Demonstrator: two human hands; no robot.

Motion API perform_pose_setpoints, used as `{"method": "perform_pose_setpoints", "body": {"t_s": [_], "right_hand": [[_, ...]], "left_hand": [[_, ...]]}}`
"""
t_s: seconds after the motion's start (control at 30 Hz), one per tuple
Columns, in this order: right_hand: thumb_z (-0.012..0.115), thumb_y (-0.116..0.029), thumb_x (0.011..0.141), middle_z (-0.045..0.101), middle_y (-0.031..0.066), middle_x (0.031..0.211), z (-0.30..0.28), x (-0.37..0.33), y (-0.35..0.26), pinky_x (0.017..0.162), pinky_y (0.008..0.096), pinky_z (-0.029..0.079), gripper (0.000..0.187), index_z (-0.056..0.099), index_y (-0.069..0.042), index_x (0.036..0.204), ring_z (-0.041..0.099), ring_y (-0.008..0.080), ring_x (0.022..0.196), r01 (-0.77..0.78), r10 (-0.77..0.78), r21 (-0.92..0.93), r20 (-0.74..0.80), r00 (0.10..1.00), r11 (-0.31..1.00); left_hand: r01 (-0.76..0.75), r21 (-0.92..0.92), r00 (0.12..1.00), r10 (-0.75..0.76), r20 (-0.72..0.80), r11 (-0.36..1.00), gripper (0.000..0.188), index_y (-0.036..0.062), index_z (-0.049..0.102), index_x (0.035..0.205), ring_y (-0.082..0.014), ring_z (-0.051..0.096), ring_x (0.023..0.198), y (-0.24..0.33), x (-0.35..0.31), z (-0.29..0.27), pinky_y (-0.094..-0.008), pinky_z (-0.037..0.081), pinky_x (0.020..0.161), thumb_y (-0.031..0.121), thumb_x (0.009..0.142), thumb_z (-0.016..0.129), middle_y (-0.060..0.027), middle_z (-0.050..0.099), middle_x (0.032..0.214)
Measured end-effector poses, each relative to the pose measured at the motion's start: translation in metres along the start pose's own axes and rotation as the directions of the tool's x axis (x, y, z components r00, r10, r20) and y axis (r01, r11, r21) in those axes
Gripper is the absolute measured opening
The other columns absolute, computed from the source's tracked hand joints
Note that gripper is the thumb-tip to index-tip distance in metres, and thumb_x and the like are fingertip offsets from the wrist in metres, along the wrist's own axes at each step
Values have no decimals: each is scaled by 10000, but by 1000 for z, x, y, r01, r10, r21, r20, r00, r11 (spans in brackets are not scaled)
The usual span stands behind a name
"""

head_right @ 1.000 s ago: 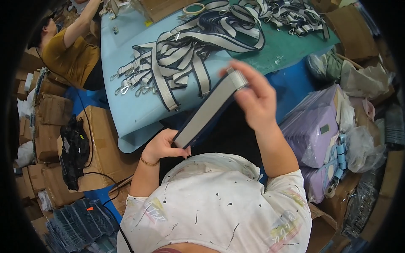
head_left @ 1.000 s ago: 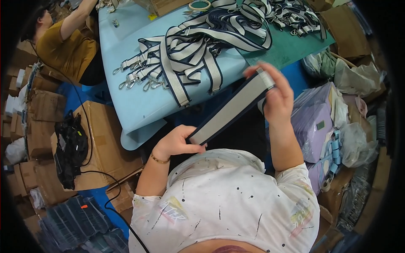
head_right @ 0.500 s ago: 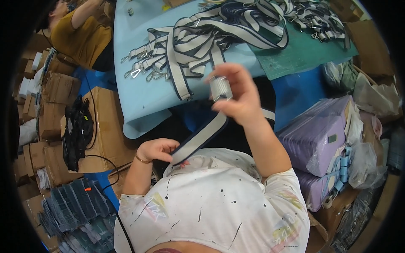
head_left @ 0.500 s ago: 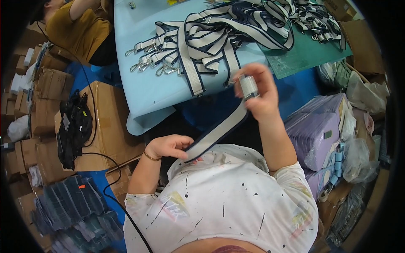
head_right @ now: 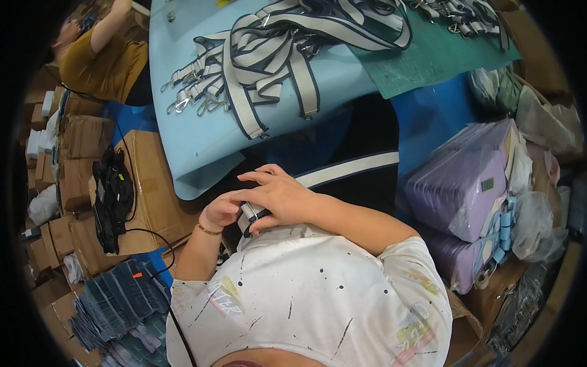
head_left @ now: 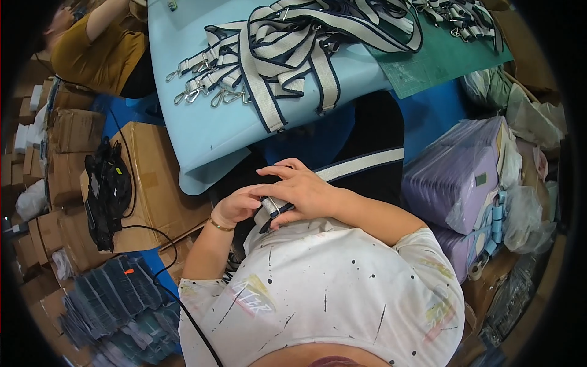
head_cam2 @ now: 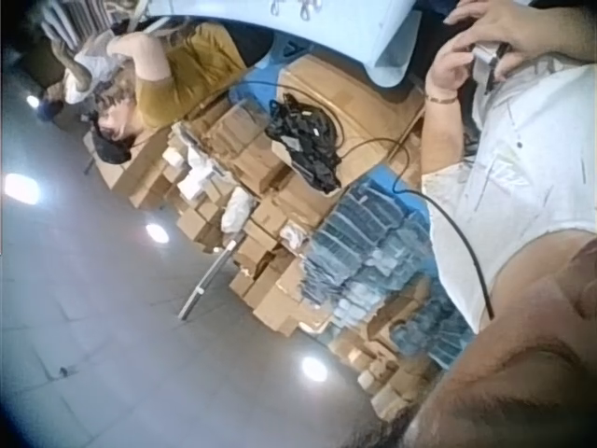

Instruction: Assembling and inspecting striped fabric straps by attaching metal buckles and paper tags.

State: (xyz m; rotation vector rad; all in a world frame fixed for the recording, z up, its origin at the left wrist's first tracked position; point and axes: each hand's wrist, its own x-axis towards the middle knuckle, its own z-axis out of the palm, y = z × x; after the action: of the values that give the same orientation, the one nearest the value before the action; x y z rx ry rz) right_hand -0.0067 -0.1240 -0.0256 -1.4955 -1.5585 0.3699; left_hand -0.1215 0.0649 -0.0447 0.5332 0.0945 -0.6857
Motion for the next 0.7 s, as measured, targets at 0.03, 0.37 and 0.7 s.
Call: {"method": "perform_pose_setpoints", "body": {"t_s": [0.03, 0.37, 0.7], "right_hand": [[770, -412, 659, 639, 108, 1094, 2, 0, 0, 1007, 455, 290, 719, 523, -103, 1259, 450, 298, 1226, -1, 1, 2, -2, 1000, 1000], [787, -360, 643, 623, 108, 1075, -43, -30, 17, 907, 404, 388, 844, 427, -89, 1356, 592, 286, 968, -251, 261, -72, 308, 915, 965], [738, -176, 638, 639, 97, 947, -56, -49, 23, 753, 376, 484, 459, 614, -63, 1066, 616, 296, 850, -290, 350, -221, 318, 881, 931]], "left_hand": [[9, 179, 996, 7, -84, 984, 525, -27, 482, 1277, -239, 552, 1124, -3, 2, -5, -366, 450, 949, 57, 764, 555, -153, 578, 1181], [128, 368, 979, -58, -196, 921, 364, -51, 499, 1181, -174, 651, 686, 9, 11, 23, -293, 530, 625, 115, 868, 582, -161, 660, 956], [303, 474, 949, -306, -73, 827, 450, -57, 401, 1287, -217, 658, 878, 18, 24, 10, -341, 519, 813, 124, 902, 546, -213, 618, 1103]]}}
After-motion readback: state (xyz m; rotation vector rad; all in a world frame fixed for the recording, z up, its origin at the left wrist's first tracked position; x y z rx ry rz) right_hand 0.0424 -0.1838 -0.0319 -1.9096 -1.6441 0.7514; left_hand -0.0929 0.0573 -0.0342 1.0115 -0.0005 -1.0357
